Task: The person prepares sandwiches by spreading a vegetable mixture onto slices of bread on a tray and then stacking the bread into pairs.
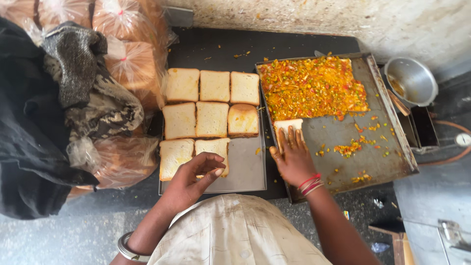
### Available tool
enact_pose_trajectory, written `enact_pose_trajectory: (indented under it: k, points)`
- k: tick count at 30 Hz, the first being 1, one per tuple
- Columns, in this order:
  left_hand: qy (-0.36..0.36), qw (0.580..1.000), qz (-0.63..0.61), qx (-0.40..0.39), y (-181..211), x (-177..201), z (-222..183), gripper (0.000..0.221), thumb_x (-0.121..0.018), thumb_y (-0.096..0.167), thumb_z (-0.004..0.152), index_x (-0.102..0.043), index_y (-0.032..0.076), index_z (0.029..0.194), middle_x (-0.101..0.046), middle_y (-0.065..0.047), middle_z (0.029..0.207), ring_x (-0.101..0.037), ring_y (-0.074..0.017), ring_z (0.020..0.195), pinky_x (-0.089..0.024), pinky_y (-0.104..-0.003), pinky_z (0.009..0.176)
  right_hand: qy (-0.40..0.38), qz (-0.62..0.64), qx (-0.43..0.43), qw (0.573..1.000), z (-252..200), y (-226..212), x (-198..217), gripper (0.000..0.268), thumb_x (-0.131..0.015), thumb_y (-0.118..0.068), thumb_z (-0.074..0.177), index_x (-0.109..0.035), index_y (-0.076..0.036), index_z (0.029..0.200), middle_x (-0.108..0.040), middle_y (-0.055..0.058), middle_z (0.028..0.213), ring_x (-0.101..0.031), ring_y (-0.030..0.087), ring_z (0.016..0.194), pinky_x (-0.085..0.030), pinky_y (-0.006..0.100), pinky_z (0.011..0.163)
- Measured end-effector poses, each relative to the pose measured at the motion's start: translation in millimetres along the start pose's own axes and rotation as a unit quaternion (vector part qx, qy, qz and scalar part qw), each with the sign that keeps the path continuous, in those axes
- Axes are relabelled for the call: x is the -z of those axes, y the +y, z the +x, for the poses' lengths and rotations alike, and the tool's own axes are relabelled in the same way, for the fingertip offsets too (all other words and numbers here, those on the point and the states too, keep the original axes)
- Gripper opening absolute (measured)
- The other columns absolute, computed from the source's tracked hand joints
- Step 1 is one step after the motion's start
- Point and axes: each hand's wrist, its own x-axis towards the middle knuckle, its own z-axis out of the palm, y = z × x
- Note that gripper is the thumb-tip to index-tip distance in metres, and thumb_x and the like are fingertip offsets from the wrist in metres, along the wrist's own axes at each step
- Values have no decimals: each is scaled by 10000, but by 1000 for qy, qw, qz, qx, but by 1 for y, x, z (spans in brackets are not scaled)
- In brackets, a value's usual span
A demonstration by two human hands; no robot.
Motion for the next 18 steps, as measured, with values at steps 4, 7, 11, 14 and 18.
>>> enact_pose_trajectory:
  k: [4, 7, 11, 14, 18]
  points:
    - [-3, 999, 11, -44, -3, 16, -6, 306, -658, 171, 952, -624, 43, 1228, -767, -81, 1148, -715, -166, 1147, -539, -325, 984, 128, 163, -119, 971, 2, 22, 13, 405, -490, -483, 1086, -636, -163, 1288, -730, 195, 1322, -685, 344, 1263, -528, 435, 1122]
    - [5, 1000, 2, -14, -10, 25, -11, 297, -667, 171, 946, -635, 41, 1212, -765, -101, 1128, -714, -177, 1124, -545, -336, 967, 118, 195, -246, 942, 12, 39, 4, 546, -632, -385, 952, -609, 3, 1335, -742, 229, 1048, -731, 381, 945, -562, 479, 802]
    - [-22, 999, -5, -40, -8, 35, -12, 288, -651, 178, 961, -632, 43, 1214, -767, -95, 1152, -711, -167, 1151, -527, -323, 1005, 7, 304, -341, 890, 29, 78, -27, 593, -723, -436, 972, -625, 39, 1314, -673, 178, 848, -611, 243, 747, -461, 391, 669]
    - [-32, 999, 3, -44, -5, 40, -13, 289, -652, 178, 958, -629, 49, 1215, -769, -87, 1154, -713, -160, 1153, -525, -319, 1003, -14, 420, -333, 844, 28, 106, -38, 575, -761, -450, 929, -735, 54, 1206, -600, 83, 791, -466, 143, 677, -356, 340, 582]
    - [-44, 998, 10, -47, -4, 44, -12, 286, -656, 171, 957, -633, 54, 1217, -774, -91, 1140, -717, -167, 1129, -526, -317, 1000, -30, 451, -269, 850, 32, 106, -34, 551, -819, -410, 871, -727, 82, 1103, -686, 23, 897, -568, 92, 772, -462, 279, 653]
